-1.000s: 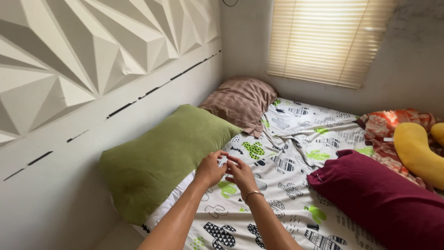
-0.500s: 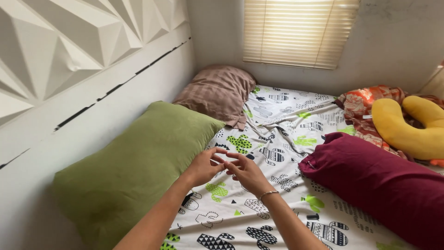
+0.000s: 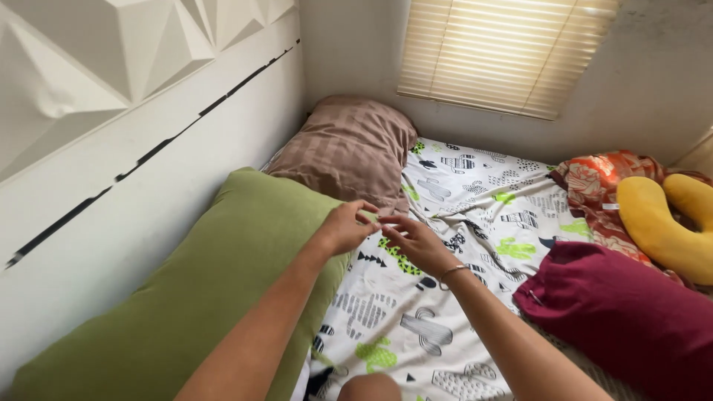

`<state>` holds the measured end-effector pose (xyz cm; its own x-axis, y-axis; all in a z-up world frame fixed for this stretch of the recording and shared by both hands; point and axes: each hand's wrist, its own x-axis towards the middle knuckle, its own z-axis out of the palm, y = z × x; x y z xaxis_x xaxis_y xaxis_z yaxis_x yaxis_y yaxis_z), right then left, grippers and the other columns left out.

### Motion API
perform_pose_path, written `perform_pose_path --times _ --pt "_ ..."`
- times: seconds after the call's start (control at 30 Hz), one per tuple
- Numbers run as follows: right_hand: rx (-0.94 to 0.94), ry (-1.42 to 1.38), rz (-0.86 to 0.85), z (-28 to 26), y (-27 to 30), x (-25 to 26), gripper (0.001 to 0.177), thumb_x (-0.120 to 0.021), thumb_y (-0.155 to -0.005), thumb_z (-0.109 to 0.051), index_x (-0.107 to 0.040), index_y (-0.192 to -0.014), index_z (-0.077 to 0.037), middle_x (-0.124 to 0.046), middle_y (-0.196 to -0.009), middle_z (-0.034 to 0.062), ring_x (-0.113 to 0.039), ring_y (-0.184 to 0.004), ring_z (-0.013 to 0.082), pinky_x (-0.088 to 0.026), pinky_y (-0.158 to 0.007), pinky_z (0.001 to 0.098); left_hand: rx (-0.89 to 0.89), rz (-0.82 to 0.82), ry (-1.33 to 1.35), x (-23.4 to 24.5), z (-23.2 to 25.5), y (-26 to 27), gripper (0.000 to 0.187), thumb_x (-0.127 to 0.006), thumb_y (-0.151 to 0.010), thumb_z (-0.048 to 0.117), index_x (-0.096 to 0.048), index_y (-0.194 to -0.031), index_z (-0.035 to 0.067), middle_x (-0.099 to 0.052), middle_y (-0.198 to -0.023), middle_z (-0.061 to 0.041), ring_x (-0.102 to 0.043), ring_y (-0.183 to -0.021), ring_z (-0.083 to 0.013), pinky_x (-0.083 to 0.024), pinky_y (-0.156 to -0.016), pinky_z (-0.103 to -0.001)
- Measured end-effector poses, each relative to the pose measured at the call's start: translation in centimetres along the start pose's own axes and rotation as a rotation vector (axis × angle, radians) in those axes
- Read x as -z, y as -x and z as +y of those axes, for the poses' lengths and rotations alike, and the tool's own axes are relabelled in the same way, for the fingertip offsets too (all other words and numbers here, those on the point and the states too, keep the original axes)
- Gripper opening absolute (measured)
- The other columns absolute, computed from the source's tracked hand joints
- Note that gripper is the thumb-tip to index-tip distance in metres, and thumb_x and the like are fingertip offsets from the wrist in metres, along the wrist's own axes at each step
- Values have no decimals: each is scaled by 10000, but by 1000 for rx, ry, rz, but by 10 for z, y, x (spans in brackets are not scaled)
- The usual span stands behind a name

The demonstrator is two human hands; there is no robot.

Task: The person dusts a white geometric wall panel and a shelf with a duster, then makes the bed by arranging pillows and smoothing the fitted sheet. The person then folds a towel on the bed.

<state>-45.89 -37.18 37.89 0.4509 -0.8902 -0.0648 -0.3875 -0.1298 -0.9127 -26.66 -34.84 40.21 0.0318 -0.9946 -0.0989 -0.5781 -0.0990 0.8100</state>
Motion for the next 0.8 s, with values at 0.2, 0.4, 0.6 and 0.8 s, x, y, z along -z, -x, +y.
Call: perform_pose_path --times 0.2,0.4,0.6,0.8 --pt "3 336 128 79 -147 -3 383 -714 -937 -347 -689 -1315 -284 -748 -1214 69 -716 -1134 286 -595 -963 429 219 195 98 -9 -56 -116 579 -767 -801 512 -647 -1335 323 -791 -1051 12 -725 -1100 -165 -590 -920 -363" --pt "-13 722 202 158 -234 -28 826 -774 -843 -389 -370 -1563 -398 -548 -1402 98 -586 -1268 407 -535 -1045 541 506 372 619 -17 -94 -190 937 -760 -870 459 -329 -1564 0 -453 -1512 -288 -666 -1164 -364 -571 -968 -478" --pt "-191 578 45 149 -255 -36 1064 -730 -908 -142 33 -1650 -154 -592 -1304 286 -615 -1202 511 -542 -1041 591 791 356 888 -1 -77 -193 1101 -671 -890 647 -267 -1572 -118 -186 -1654 -324 -239 -1524 -449 -298 -1167 -633" --pt "241 141 338 47 -284 -18 525 -599 -834 -92 -688 -1344 -179 -734 -1190 167 -663 -1159 407 -528 -1003 484 288 1140 213 34 -126 -243 442 -629 -1029 276 -649 -1168 -143 -657 -1141 -373 -616 -1164 -487 -475 -997 -563"
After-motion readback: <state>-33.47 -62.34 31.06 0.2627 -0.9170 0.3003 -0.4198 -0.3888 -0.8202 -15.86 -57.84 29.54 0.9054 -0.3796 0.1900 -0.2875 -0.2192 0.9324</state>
